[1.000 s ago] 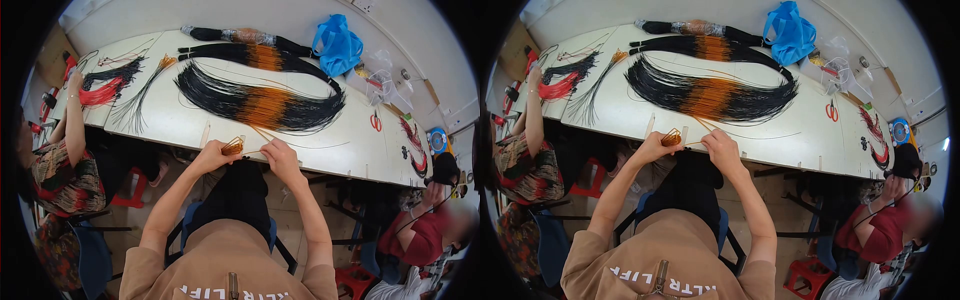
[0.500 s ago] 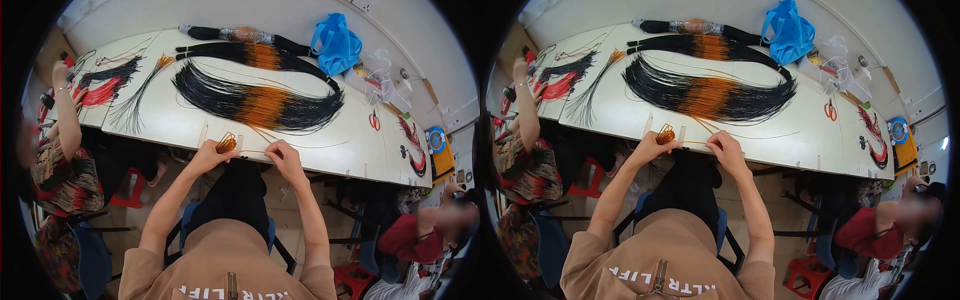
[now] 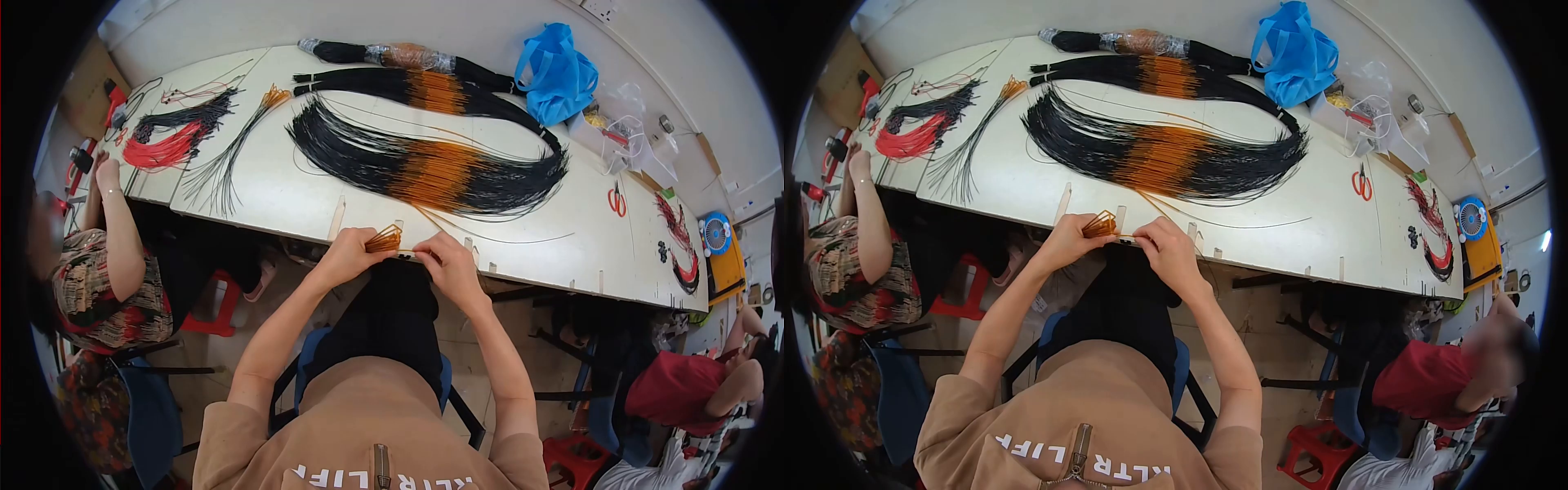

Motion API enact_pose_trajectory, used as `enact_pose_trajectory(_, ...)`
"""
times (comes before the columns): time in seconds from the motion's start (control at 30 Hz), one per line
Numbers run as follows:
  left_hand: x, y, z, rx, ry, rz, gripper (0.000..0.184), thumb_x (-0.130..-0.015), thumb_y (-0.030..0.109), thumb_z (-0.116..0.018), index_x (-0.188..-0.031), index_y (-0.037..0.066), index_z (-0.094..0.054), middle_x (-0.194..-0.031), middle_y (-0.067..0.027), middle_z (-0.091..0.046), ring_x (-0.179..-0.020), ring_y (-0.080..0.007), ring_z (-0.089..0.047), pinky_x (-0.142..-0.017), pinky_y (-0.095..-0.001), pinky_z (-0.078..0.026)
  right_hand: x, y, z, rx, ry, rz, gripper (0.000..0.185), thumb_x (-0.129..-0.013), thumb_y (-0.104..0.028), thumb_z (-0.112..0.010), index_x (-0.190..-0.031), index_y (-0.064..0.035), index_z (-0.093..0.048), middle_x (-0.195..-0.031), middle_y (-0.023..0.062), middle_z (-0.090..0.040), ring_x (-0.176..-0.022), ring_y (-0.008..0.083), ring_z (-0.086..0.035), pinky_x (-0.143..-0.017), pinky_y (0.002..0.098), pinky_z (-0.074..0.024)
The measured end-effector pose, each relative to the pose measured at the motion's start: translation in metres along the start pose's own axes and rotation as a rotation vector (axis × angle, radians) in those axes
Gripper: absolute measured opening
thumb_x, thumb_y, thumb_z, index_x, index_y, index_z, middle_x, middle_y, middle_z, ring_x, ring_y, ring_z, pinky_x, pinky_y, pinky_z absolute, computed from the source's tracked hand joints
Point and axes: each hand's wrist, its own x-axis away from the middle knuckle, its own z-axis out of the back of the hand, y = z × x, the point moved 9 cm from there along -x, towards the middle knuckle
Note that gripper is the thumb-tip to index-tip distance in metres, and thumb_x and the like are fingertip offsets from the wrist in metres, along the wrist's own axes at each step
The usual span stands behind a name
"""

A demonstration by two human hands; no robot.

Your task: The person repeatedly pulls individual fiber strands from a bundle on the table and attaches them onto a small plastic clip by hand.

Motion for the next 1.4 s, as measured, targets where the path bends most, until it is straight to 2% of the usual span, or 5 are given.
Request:
enact_pose_trajectory(0.37, 0.000, 0.003, -0.006, -0.160, -0.068, -0.108, 0.012, -0.077, 0.004, -0.071, -0.080, -0.004, -0.064, -0.074, -0.0111, -0.062, -0.060, -0.0259, -0.052, -0.062, -0.0342, -0.044, 0.007, -0.003, -0.002, 0.030, -0.020, 0.035, 0.013, -0.083, 0.001, -0.063, -0.093, -0.0036, -0.070, -0.080, 0.0042, -0.058, -0.071, 0.0181, -0.053, -0.064, 0.0278, -0.0428)
enact_pose_trajectory(0.87, 0.035, 0.015, -0.018, -0.101, 0.103, -0.237, 0.013, -0.077, -0.002, -0.068, -0.089, -0.003, -0.067, -0.074, -0.0050, -0.064, -0.062, -0.0161, -0.054, -0.061, -0.0271, -0.044, 0.031, -0.013, -0.010, 0.110, 0.154, -0.139, 0.007, -0.085, -0.002, -0.063, -0.090, -0.0033, -0.067, -0.081, 0.0045, -0.059, -0.066, 0.0175, -0.053, -0.060, 0.0278, -0.0431)
enact_pose_trajectory(1.0, 0.058, -0.024, -0.049, 0.305, 0.084, 0.241, 0.007, -0.083, 0.003, -0.066, -0.087, -0.003, -0.068, -0.069, -0.0045, -0.065, -0.059, -0.0119, -0.054, -0.058, -0.0234, -0.043, 0.066, 0.026, -0.047, -0.442, 0.274, -0.607, 0.005, -0.090, -0.004, -0.061, -0.092, -0.0011, -0.062, -0.085, 0.0060, -0.062, -0.068, 0.0149, -0.057, -0.061, 0.0253, -0.0465)
enact_pose_trajectory(1.17, 0.063, -0.038, -0.068, 0.310, 0.056, 0.157, 0.018, -0.087, 0.012, -0.064, -0.087, -0.004, -0.071, -0.063, -0.0059, -0.066, -0.054, -0.0118, -0.055, -0.054, -0.0246, -0.043, 0.084, 0.041, -0.093, -1.293, 0.341, -0.735, 0.009, -0.093, -0.009, -0.060, -0.093, 0.0000, -0.061, -0.083, 0.0079, -0.066, -0.074, 0.0124, -0.060, -0.070, 0.0220, -0.0478)
enact_pose_trajectory(1.4, 0.070, -0.041, -0.049, 0.343, 0.018, 0.260, 0.020, -0.090, 0.013, -0.063, -0.090, -0.005, -0.071, -0.070, -0.0043, -0.067, -0.056, -0.0083, -0.051, -0.055, -0.0192, -0.040, 0.113, 0.042, -0.106, -1.312, 0.266, -0.736, 0.009, -0.094, -0.010, -0.061, -0.097, -0.0014, -0.059, -0.088, 0.0092, -0.065, -0.080, 0.0153, -0.062, -0.078, 0.0239, -0.0500)
